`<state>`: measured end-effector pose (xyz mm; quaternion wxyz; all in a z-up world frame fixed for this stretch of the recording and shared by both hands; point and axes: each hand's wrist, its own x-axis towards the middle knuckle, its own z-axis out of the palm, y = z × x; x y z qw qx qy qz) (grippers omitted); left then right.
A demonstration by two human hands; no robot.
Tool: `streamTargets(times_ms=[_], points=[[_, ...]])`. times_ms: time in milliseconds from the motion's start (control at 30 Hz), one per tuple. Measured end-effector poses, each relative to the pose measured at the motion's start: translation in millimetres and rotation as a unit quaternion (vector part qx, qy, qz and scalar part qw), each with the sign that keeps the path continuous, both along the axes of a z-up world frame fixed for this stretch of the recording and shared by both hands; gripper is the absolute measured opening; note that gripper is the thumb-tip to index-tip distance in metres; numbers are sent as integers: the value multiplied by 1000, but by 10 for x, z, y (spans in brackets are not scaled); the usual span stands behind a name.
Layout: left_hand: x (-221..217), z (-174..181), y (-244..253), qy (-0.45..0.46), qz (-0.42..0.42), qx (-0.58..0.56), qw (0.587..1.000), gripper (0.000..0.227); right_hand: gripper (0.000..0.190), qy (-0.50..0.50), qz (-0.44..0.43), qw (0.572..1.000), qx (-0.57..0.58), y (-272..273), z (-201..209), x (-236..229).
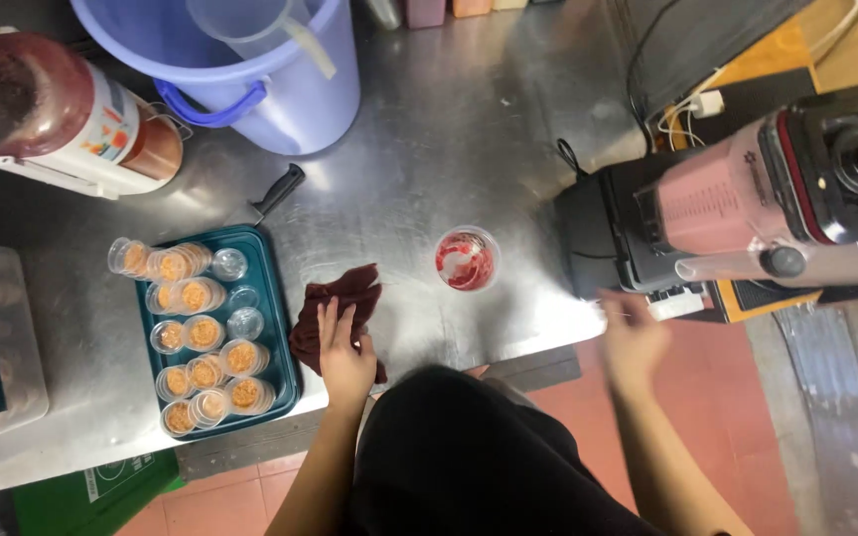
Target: Preparing small topping cups and blending a smoothie in a commercial kitchen setting.
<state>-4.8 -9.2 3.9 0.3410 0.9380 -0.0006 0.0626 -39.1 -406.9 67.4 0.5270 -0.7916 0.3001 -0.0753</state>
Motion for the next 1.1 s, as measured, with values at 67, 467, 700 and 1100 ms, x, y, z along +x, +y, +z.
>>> streamTargets(times_ms=[67, 467, 700, 1100], points=[[38, -95, -33, 36, 36, -99, 994, 47, 15, -43, -160, 982, -94, -235, 146, -278], [570, -364, -216, 346, 7, 159, 925, 78, 24, -249, -81, 924, -277, 109, 755, -130], [649, 355, -808, -40, 10, -51, 998, 44, 33, -229, -168, 947, -149, -267, 1211, 654], [1027, 3346, -3079, -299, -352, -45, 886, 68, 11, -412, -250, 872, 86, 52, 1728, 552]])
